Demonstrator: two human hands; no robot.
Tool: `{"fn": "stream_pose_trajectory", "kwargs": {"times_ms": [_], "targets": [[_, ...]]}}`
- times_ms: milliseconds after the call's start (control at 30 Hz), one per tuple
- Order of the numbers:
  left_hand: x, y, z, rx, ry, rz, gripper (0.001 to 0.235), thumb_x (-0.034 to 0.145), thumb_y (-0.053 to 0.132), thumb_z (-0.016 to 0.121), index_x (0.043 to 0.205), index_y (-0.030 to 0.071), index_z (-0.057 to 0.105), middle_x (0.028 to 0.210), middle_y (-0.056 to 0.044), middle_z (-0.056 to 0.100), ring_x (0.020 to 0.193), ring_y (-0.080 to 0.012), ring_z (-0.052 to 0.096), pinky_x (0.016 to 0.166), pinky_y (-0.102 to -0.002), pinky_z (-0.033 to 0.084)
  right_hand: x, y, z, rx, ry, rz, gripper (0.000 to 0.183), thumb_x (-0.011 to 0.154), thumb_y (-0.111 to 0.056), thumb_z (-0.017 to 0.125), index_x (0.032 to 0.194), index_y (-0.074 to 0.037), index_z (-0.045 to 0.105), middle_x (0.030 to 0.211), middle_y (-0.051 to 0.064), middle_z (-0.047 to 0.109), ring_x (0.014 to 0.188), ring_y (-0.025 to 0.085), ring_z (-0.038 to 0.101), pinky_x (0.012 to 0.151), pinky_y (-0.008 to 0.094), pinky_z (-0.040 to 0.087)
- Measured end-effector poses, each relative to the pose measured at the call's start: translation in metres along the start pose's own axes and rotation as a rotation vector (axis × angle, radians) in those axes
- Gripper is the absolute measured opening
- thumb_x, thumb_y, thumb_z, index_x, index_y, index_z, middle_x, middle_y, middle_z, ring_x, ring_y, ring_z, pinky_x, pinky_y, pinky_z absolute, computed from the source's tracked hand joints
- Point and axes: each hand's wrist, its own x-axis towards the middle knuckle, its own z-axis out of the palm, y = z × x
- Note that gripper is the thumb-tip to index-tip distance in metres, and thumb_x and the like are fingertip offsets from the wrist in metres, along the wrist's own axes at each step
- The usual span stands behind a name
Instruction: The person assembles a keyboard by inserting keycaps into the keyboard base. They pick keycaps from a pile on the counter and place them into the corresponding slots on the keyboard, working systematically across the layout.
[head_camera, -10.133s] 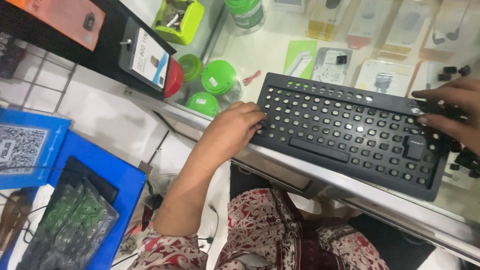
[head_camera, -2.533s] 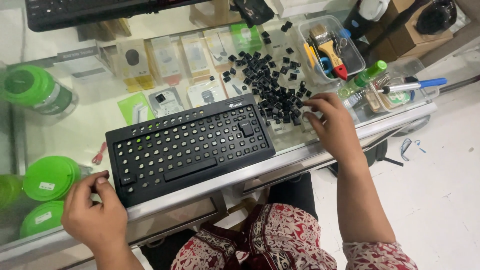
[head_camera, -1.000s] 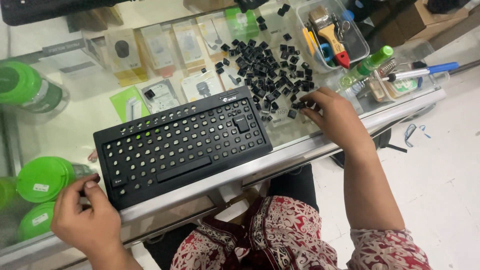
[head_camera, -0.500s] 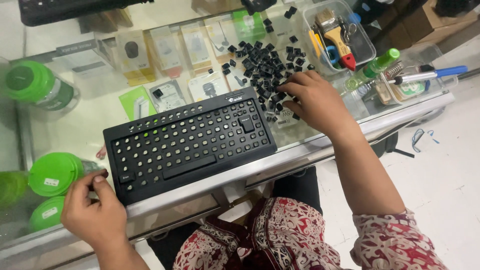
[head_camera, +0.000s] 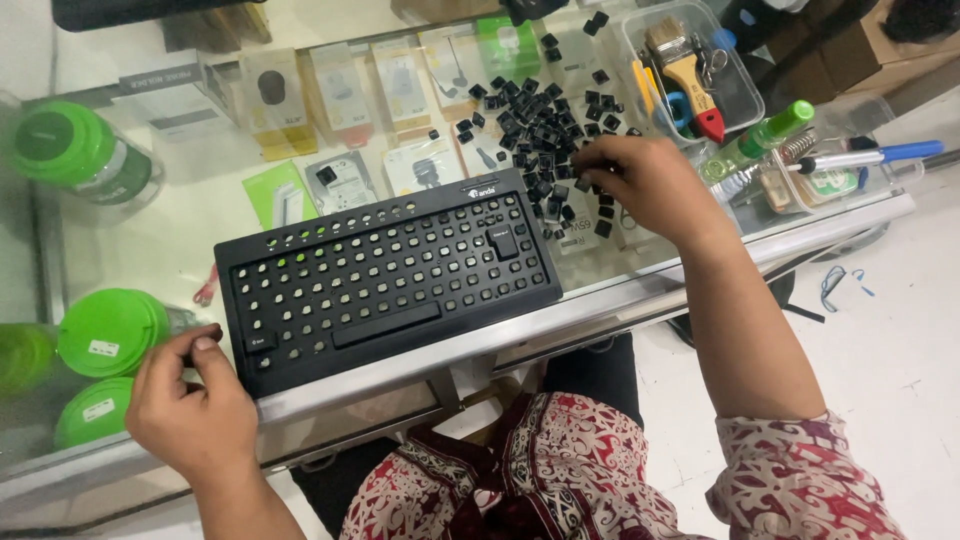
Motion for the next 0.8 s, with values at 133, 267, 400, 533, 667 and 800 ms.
{"fn": "stream_pose_trajectory", "kwargs": {"times_ms": [133, 267, 400, 533, 667, 800], "targets": [[-0.001, -0.001, 0.0, 0.026, -0.006, -0.019, 0.016, 0.105, -0.005, 0.065, 0.11, 0.002, 0.079, 0.105, -0.009, 0.075, 0.085, -0.0269, 0.063, 0.073, -0.038, 0.044, -0.001, 0.005, 0.002, -0.029, 0.02, -0.08, 0.018, 0.095, -0.001, 0.071, 0.112, -0.002, 0.075, 0.11, 0.013, 0.077, 0.094, 0.028, 0.075, 0.087, 0.04, 0.063], [0.0, 0.001, -0.001, 0.002, -0.006, -0.013, 0.016, 0.105, -0.007, 0.064, 0.11, 0.0, 0.078, 0.105, -0.012, 0.075, 0.094, -0.0299, 0.067, 0.08, -0.04, 0.047, -0.003, 0.02, 0.013, -0.123, 0.057, -0.179, 0.019, 0.094, -0.005, 0.076, 0.112, -0.004, 0.078, 0.101, 0.013, 0.077, 0.085, 0.026, 0.074, 0.082, 0.038, 0.062], [0.001, 0.002, -0.001, -0.019, -0.006, -0.008, 0.016, 0.104, -0.007, 0.063, 0.109, -0.001, 0.078, 0.104, -0.012, 0.075, 0.094, -0.0297, 0.068, 0.08, -0.039, 0.048, -0.003, 0.029, 0.018, -0.221, 0.131, -0.25, 0.014, 0.096, -0.002, 0.075, 0.11, 0.001, 0.076, 0.098, 0.018, 0.075, 0.087, 0.033, 0.071, 0.078, 0.044, 0.062], [0.002, 0.004, -0.002, -0.036, -0.011, -0.003, 0.016, 0.104, -0.008, 0.063, 0.108, -0.002, 0.077, 0.104, -0.013, 0.075, 0.097, -0.0309, 0.069, 0.084, -0.04, 0.05, -0.005, 0.015, 0.011, -0.22, 0.159, -0.299, 0.01, 0.096, 0.001, 0.073, 0.107, 0.003, 0.075, 0.103, 0.017, 0.073, 0.094, 0.034, 0.069, 0.083, 0.045, 0.059], [0.0, 0.0, 0.0, 0.001, -0.006, -0.018, 0.017, 0.104, -0.005, 0.064, 0.109, 0.001, 0.079, 0.104, -0.011, 0.075, 0.092, -0.0289, 0.067, 0.078, -0.039, 0.046, -0.01, 0.008, 0.012, -0.229, -0.01, -0.371, 0.02, 0.095, -0.006, 0.072, 0.114, -0.009, 0.078, 0.111, 0.01, 0.071, 0.103, 0.031, 0.062, 0.083, 0.045, 0.053], [0.001, 0.003, -0.001, -0.01, 0.001, -0.008, 0.018, 0.104, -0.008, 0.064, 0.109, -0.001, 0.079, 0.105, -0.012, 0.075, 0.095, -0.0309, 0.069, 0.082, -0.041, 0.049, -0.009, 0.014, 0.021, -0.321, 0.016, -0.364, 0.016, 0.096, -0.015, 0.073, 0.11, -0.011, 0.079, 0.112, 0.009, 0.071, 0.102, 0.03, 0.065, 0.081, 0.045, 0.053]]}}
